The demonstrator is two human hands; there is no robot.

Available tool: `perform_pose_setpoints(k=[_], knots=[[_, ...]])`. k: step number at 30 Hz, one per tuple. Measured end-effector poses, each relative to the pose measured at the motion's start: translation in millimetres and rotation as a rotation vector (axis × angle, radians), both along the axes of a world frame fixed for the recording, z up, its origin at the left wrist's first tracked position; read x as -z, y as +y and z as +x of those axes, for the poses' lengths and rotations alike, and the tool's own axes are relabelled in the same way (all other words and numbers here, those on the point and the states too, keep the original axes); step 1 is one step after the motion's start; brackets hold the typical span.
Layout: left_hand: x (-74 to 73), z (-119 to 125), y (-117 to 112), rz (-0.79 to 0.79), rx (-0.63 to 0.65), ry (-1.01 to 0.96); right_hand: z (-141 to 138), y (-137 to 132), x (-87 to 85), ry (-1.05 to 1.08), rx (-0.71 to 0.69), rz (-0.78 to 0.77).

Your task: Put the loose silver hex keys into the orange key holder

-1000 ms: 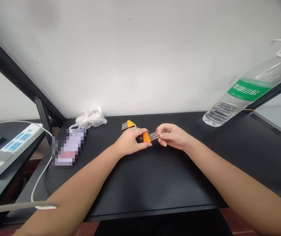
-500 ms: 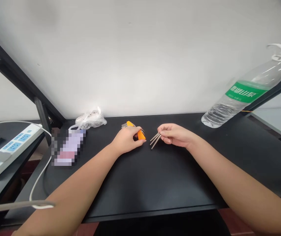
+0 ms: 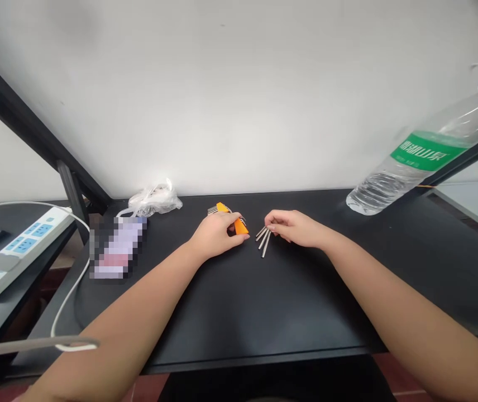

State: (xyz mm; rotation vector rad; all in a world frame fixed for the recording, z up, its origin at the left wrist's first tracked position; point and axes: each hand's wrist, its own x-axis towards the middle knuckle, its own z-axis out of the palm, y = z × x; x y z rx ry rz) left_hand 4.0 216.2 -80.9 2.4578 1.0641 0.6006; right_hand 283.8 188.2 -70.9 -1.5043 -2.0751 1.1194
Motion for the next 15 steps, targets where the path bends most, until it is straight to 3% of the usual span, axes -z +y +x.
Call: perform_pose_setpoints(k=[4,9,15], knots=[[-1.5,0.2,0.4,0.008,0.007,0.016,1.1,-0.2,-6.2,-0.195,-0.08,0.165],[-4.2,1.1,0.1,0.006,0.014,0.017,6.2,3.0,-2.9,-0.341,-0.069,0.268],[-4.4,0.7,-0.8,0.002,0.02,0.02,11.8,3.7,-3.4,-0.348,-0.113,0.277]])
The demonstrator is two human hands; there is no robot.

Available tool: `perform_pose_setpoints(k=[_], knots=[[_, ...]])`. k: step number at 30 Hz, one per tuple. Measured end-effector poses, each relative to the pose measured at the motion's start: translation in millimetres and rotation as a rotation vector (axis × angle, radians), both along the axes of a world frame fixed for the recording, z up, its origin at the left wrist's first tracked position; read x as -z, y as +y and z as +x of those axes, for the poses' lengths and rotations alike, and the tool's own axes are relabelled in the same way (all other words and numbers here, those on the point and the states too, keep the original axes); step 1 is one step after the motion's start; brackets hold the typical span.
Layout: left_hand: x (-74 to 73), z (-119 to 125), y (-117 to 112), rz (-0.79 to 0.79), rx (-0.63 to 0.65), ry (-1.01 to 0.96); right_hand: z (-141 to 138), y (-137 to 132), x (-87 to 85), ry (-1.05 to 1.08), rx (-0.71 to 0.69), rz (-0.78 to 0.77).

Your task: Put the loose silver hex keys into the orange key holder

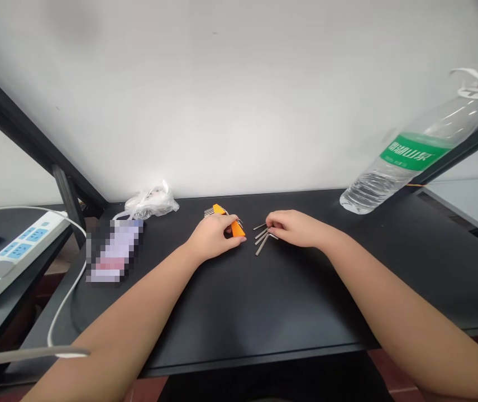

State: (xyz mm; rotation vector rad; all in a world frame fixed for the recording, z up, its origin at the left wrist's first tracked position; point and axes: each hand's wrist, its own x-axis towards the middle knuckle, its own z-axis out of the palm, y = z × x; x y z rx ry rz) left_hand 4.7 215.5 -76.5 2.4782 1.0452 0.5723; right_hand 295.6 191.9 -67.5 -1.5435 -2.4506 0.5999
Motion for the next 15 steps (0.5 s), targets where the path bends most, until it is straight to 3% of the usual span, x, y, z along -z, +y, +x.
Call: perform_pose_setpoints(k=[7,11,15], knots=[[1.6,-0.5,0.5,-0.029,-0.004,0.006,8.6,6.2,13.8,0.087,0.09,0.184],[2.4,0.3,1.7,-0.002,-0.008,0.023,10.6,12.4,26.1,0.076,0.046,0.165],[3.0,0.4,2.2,0.015,-0.013,0.033,10.2,15.2,24.2,0.03,-0.035,0.204]])
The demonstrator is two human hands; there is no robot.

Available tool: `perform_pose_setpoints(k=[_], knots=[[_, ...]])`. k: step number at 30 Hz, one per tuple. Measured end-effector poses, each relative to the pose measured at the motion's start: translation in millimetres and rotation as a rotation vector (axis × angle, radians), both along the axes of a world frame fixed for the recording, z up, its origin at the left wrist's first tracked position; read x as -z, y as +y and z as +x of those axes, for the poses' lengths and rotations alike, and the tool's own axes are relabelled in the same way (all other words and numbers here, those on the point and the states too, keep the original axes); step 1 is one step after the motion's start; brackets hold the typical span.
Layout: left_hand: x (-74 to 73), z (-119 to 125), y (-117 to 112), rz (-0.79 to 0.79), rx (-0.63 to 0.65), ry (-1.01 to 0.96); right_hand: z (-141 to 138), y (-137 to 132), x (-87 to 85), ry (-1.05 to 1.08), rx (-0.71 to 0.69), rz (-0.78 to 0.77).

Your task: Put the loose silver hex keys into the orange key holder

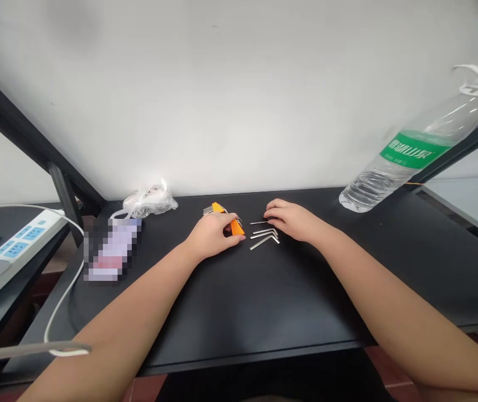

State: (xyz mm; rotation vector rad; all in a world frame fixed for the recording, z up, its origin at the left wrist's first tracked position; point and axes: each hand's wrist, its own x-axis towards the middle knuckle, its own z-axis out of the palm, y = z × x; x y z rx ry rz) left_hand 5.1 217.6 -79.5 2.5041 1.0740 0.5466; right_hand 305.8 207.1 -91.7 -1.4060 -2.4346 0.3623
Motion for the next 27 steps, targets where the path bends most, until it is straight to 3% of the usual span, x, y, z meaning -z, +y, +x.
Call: perform_pose_setpoints(k=[4,9,17,22,27], knots=[[-0.5,0.0,0.0,0.007,0.014,0.005,-5.9,-3.2,-9.1,-0.064,-0.052,0.036],[1.1,-0.1,0.7,-0.001,0.013,-0.001,-10.9,-10.1,-17.0,-0.136,0.095,0.028],[-0.3,-0.8,-0.1,0.002,0.016,-0.01,4.5,-7.0,-15.2,0.122,0.255,-0.229],[1.1,-0.8,0.0,-0.006,0.01,0.003,3.5,-8.2,-17.7,0.055,0.145,-0.172],[6.1,-1.5,2.1,-0.006,-0.019,-0.039,-12.3,-23.2,-30.8,-0.013,0.009,-0.289]])
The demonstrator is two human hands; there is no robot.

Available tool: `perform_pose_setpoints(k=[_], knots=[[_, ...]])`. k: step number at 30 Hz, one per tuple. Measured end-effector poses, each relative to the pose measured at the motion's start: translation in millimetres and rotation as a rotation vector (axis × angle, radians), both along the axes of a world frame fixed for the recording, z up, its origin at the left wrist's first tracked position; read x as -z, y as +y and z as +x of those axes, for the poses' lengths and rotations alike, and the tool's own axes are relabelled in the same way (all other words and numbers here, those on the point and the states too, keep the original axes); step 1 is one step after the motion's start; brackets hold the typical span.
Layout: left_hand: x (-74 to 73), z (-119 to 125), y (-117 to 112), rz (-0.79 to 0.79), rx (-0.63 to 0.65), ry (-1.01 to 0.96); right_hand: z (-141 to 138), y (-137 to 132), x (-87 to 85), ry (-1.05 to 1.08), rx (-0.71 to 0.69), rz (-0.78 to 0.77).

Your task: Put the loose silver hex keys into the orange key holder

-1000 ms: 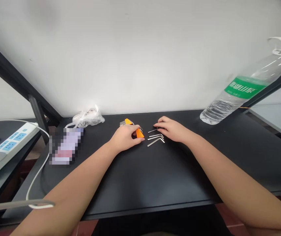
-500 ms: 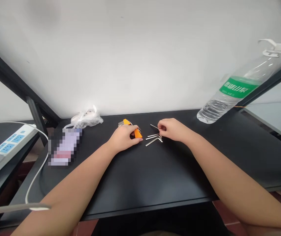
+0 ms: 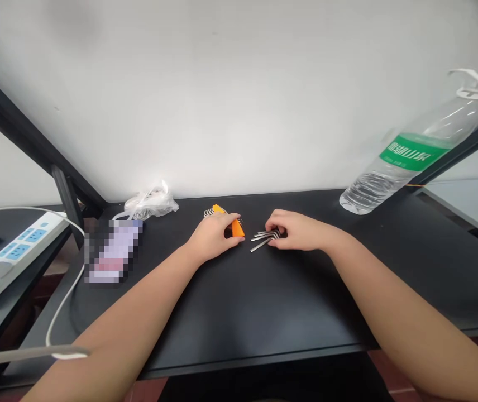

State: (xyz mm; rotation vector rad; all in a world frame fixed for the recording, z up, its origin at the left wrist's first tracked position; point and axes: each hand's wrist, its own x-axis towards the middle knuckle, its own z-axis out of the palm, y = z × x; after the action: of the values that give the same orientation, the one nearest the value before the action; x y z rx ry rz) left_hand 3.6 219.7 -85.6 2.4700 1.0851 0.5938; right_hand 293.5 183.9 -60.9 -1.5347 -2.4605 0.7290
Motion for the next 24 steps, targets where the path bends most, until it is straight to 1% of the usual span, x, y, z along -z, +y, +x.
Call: perform_pose_setpoints(k=[4,7,9,12,13,15,17,18,21,24], knots=[[-0.3,0.8,-0.7,0.003,-0.033,-0.025,-13.0,-10.5,-1.1,-0.063,-0.01,0.017],[-2.1,1.4,-3.3,0.025,-0.029,-0.027,-17.1,-12.7,-0.3,-0.052,-0.02,0.034],[-3.3,2.0,-5.9,0.058,-0.012,-0.03,-19.4,-11.8,-1.3,0.015,-0.013,0.059],[-4.8,4.2,-10.5,0.117,0.043,-0.04,-26.8,-9.7,-3.3,0.235,0.066,0.085],[-5.3,5.2,-12.0,0.136,0.067,-0.046,-30.4,-9.2,-3.5,0.326,0.098,0.055],[-6.1,7.6,-14.8,0.17,0.114,-0.062,-37.7,-9.0,-2.6,0.474,0.133,-0.069],[-7.0,9.7,-17.1,0.198,0.15,-0.069,-43.3,-9.6,-0.8,0.546,0.143,-0.189],[-7.7,10.5,-18.1,0.209,0.163,-0.067,-45.0,-10.1,0.0,0.56,0.149,-0.223],[-10.9,11.6,-21.0,0.229,0.187,-0.042,-46.1,-11.5,1.0,0.577,0.171,-0.261],[-14.7,10.9,-22.8,0.248,0.174,0.004,-43.5,-11.2,1.0,0.626,0.193,-0.288]])
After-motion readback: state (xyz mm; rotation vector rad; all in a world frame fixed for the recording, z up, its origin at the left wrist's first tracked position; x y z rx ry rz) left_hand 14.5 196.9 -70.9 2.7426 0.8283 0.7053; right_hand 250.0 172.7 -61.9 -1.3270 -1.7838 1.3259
